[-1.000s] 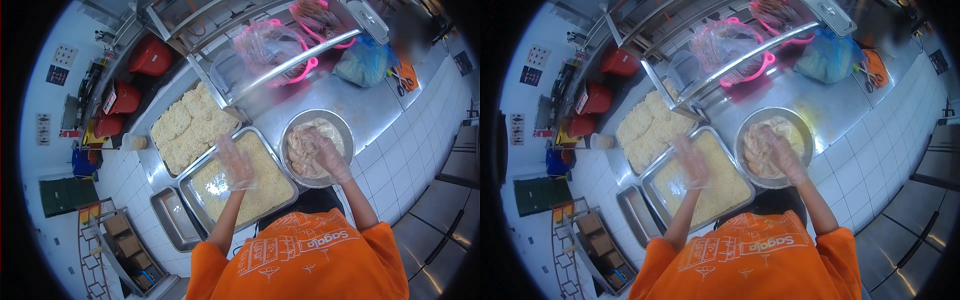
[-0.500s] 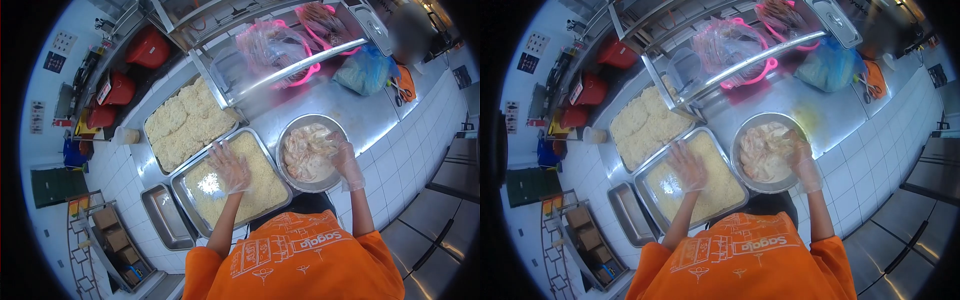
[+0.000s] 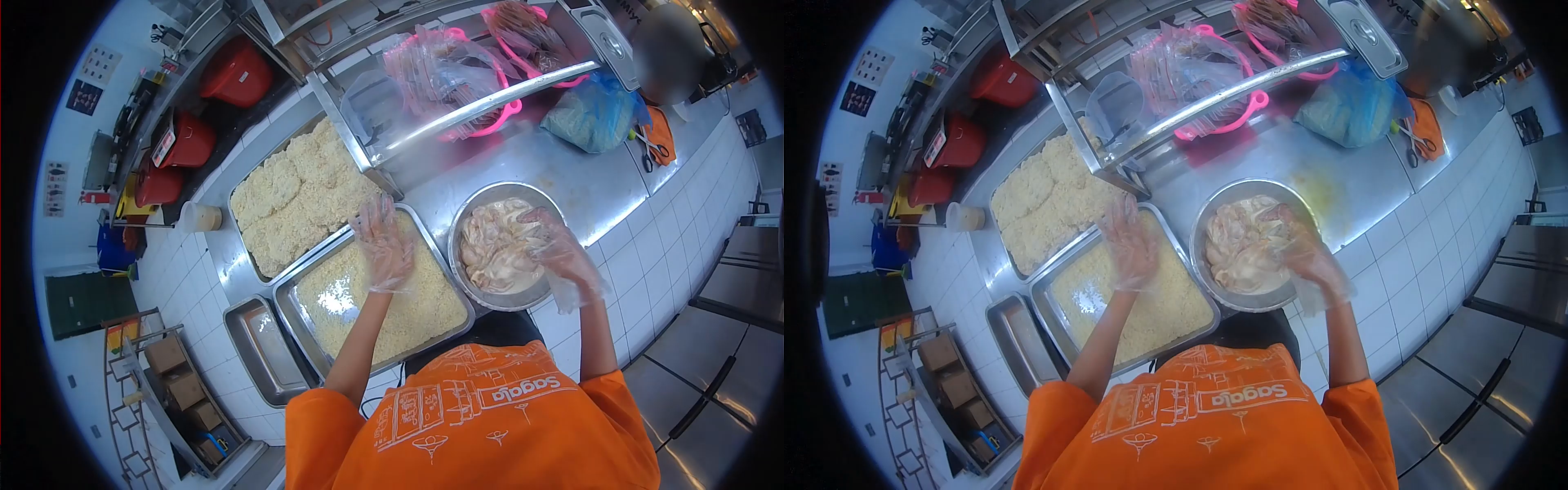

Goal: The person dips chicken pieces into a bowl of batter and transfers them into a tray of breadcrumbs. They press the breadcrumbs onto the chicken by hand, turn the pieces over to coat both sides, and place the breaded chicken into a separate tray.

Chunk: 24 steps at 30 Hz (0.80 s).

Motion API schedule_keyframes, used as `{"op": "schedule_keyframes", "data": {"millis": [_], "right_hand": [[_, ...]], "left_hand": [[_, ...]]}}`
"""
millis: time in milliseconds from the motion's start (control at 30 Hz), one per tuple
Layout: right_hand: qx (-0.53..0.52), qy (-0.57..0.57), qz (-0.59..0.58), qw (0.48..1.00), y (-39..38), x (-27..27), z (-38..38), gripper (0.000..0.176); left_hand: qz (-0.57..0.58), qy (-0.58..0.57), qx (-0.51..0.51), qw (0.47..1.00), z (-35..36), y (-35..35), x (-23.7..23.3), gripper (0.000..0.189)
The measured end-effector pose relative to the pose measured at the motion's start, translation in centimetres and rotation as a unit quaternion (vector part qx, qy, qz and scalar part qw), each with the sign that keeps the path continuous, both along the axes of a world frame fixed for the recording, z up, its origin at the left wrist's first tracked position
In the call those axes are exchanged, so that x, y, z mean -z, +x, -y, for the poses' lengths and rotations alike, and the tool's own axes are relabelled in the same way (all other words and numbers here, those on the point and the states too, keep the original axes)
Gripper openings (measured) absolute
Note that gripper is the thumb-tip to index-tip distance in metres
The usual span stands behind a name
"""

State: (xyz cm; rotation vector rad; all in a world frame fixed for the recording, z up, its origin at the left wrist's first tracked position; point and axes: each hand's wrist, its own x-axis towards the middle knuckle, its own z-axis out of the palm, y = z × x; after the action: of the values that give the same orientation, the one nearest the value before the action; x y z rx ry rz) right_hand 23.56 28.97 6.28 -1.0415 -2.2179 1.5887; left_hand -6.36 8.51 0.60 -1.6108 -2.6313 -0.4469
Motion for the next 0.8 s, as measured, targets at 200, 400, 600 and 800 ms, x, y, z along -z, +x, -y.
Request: {"op": "schedule_keyframes", "data": {"millis": [200, 400, 600, 800], "right_hand": [[-0.006, 0.132, 0.167, 0.977, -3.0, -0.5, 0.6, 0.059], [0.025, 0.154, 0.152, 0.976, -2.6, 1.2, 1.4, 0.062], [0.033, 0.165, 0.113, 0.979, -1.7, 1.5, 2.2, 0.060], [0.043, 0.179, 0.107, 0.977, -0.3, 3.9, 2.5, 0.061]], "left_hand": [[-0.066, 0.006, -0.081, 0.994, -0.9, 0.7, 0.3, 0.083], [-0.018, -0.023, -0.055, 0.998, 1.4, 0.2, 1.4, 0.058], [-0.024, 0.011, -0.126, 0.992, 3.7, 3.3, 0.3, 0.046], [0.052, -0.021, -0.145, 0.988, 3.4, 2.8, 0.8, 0.051]]}}
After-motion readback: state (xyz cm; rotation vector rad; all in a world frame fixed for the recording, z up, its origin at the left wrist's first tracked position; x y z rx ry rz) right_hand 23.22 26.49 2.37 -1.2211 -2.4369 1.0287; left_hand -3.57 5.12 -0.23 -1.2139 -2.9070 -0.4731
